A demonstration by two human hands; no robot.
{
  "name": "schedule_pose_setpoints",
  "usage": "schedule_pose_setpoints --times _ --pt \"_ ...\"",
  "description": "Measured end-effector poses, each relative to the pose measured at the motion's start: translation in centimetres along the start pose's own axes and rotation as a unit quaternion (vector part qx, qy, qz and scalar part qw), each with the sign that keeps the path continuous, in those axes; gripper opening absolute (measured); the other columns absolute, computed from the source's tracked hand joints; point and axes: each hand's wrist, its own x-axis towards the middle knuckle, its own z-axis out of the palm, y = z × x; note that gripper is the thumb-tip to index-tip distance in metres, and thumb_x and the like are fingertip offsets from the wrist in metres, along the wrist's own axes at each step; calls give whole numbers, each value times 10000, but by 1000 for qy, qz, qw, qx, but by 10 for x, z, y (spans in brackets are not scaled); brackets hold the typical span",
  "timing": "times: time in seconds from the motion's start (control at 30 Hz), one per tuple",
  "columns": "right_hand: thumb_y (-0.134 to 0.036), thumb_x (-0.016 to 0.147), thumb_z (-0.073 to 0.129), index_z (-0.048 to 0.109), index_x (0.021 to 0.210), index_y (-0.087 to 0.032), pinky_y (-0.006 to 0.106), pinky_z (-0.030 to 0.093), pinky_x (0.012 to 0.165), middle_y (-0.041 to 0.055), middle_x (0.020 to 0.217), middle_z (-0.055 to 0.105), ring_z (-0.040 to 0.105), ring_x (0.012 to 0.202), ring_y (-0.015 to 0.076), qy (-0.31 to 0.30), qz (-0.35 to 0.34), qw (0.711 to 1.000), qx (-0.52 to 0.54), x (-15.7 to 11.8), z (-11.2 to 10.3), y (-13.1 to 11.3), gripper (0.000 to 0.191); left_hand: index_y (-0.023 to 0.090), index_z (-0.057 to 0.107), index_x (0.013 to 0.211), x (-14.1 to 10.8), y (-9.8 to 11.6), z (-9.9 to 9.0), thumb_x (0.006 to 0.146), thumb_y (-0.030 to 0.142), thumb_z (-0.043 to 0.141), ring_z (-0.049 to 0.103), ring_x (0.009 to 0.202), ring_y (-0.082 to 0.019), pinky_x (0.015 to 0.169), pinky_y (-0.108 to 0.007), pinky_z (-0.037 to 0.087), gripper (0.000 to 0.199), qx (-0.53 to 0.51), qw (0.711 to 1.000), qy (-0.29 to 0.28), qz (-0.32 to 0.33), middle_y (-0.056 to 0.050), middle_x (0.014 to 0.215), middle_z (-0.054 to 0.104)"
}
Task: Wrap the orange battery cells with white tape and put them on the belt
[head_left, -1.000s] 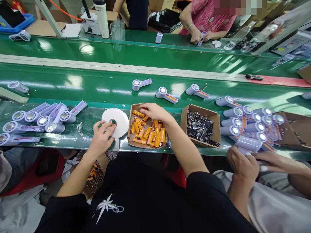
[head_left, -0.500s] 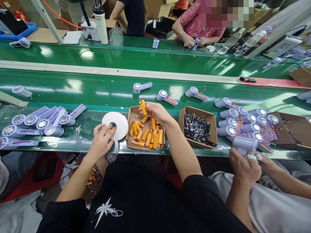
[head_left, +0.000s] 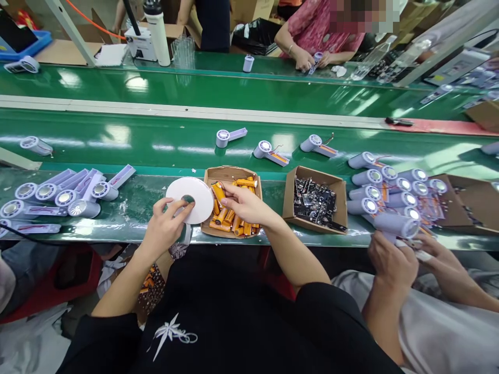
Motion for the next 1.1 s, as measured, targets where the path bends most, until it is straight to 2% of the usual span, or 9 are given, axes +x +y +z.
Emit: schedule_pose_setpoints --times 0.17,0.3,0.4,0.6,0.77,0.83,0.9,1.0,1.1 --pt "-301 1016 603 670 1484 -155 459 578 1095 112 1303 807 750 1169 290 -1 40 999 -14 -1 3 -3 495 274 738 1441 0 3 -1 969 33 621 546 1255 -319 1075 -457 553 542 10 1000 -20 -17 -85 1320 779" --pt "-452 882 812 813 1203 -182 470 650 970 105 1123 857 805 1014 321 12 78 996 50 -2 -7 4 420 302 746 1432 2 14 -5 993 70 639 565 1162 -288 1130 -458 533 508 49 999 -13 -12 -50 1367 776" --pt "-495 701 977 830 1039 -202 455 690 862 84 960 863 818 874 303 109 118 978 136 0 -5 17 471 312 728 1457 10 25 -3 1032 176 668 563 1147 -263 1296 -499 394 450 74 997 19 1 -34 1362 776" --pt "-447 726 1023 773 1102 -245 427 690 995 69 1105 865 844 995 228 451 0 804 388 -10 47 12 495 329 669 1540 22 68 14 1021 488 717 552 1101 -296 1308 -628 282 545 66 993 83 -57 -73 1261 802" --pt "-410 674 1049 801 895 -323 425 637 1156 17 1152 857 826 1117 228 518 -58 750 407 -15 -4 17 344 318 704 1488 -18 105 29 940 611 770 596 1057 -283 1155 -566 439 624 -93 995 19 41 -76 1134 807" --pt "-413 710 1037 820 894 -371 327 601 1177 14 1239 844 805 1178 193 558 -90 731 382 -22 -32 27 287 323 703 1494 -40 85 30 923 580 793 615 1077 -288 1180 -574 446 632 -110 994 0 10 -82 1155 802" --pt "-398 703 1044 828 1017 -373 361 624 1147 33 1232 848 826 1121 204 546 -57 745 379 -34 -38 39 383 288 720 1481 -58 44 26 895 515 841 621 1129 -312 1183 -583 470 639 -72 987 -22 -141 -112 1188 797" --pt "-404 639 1064 743 1182 -308 528 710 970 59 1041 873 865 905 278 466 27 787 403 -55 -7 53 638 244 769 1405 -71 -15 15 786 489 947 595 1245 -366 1129 -581 531 688 -44 957 -93 -271 -148 1293 779" --pt "-449 707 1032 621 1189 -304 520 718 886 78 1045 877 871 890 293 436 16 803 406 -66 27 58 649 250 737 1441 -58 -40 10 832 476 909 525 1398 -397 1208 -632 467 672 -64 970 -72 -225 -148 1417 737"
